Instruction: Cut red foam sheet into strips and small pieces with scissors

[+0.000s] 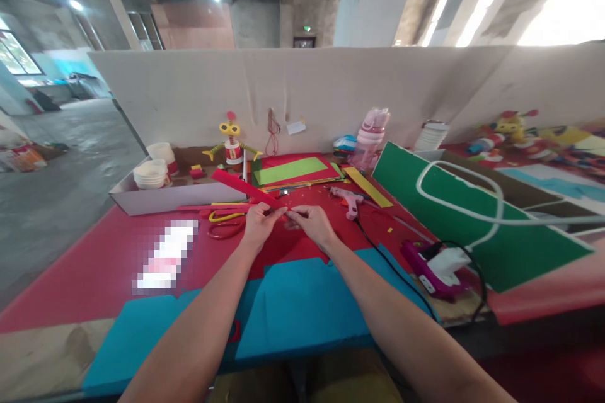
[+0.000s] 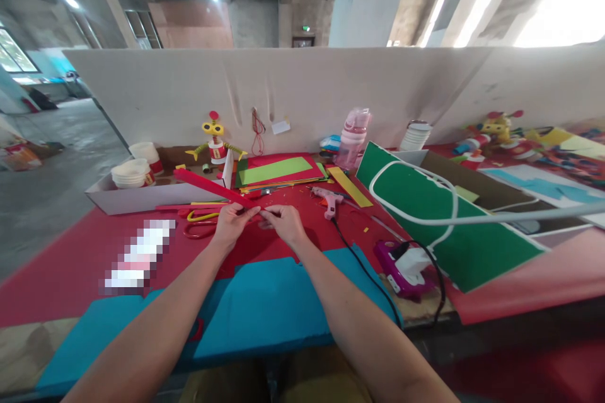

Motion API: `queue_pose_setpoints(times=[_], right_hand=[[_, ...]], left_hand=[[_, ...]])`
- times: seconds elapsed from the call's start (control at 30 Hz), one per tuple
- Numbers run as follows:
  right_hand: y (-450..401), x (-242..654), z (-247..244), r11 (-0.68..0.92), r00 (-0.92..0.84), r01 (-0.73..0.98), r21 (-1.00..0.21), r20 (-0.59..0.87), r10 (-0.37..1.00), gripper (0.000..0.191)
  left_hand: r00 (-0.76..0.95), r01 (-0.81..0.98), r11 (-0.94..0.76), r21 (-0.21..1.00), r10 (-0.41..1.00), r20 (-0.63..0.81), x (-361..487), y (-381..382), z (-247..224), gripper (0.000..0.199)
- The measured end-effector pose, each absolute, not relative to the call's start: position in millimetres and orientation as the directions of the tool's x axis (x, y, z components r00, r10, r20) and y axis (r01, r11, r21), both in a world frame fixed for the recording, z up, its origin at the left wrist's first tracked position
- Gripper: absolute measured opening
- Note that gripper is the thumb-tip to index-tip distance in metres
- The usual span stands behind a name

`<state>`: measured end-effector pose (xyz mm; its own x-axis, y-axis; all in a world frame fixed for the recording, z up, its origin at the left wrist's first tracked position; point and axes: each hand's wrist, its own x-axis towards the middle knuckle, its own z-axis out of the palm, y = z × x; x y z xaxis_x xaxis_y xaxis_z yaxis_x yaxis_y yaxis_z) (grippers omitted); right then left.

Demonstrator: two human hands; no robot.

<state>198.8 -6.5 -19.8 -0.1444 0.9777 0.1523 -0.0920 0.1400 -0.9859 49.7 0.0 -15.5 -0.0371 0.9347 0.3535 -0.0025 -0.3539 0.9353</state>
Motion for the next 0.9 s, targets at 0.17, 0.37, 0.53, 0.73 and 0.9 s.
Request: queue_pose_setpoints(times=[0.17,0.37,0.53,0.73,0.9], right_hand=[[-4,204,-22,0.164,-0.135,0.034,-0.986,0.158,0.978,0.030],[-7,211,-16,0.141,-0.125,0.185,-0.973,0.119,0.985,0.021],[-10,220,-5,0.198,-0.122,0.364,-0.910,0.164,0.979,0.018],[-1,226,-13,0.128,0.025,0.244,-0.961,0.138,0.990,0.013],[-3,197,-25,0.055,-0.187,-0.085,-0.995,0.070,0.980,0.034]], left_hand=[[-0.097,-0.052,-0.330,0.943,0.941,0.324,46,2,-12,0.022],[-0.215,-0.004,-0.331,0.944,0.922,0.322,36,3,-3,0.028],[-0.270,-0.018,-0.312,0.950,0.916,0.296,20,10,-2,0.027],[-0.424,-0.449,-0.341,0.826,0.895,0.139,0,22,3,0.029],[-0.219,-0.623,-0.139,0.770,0.976,0.000,31,10,2,0.035]])
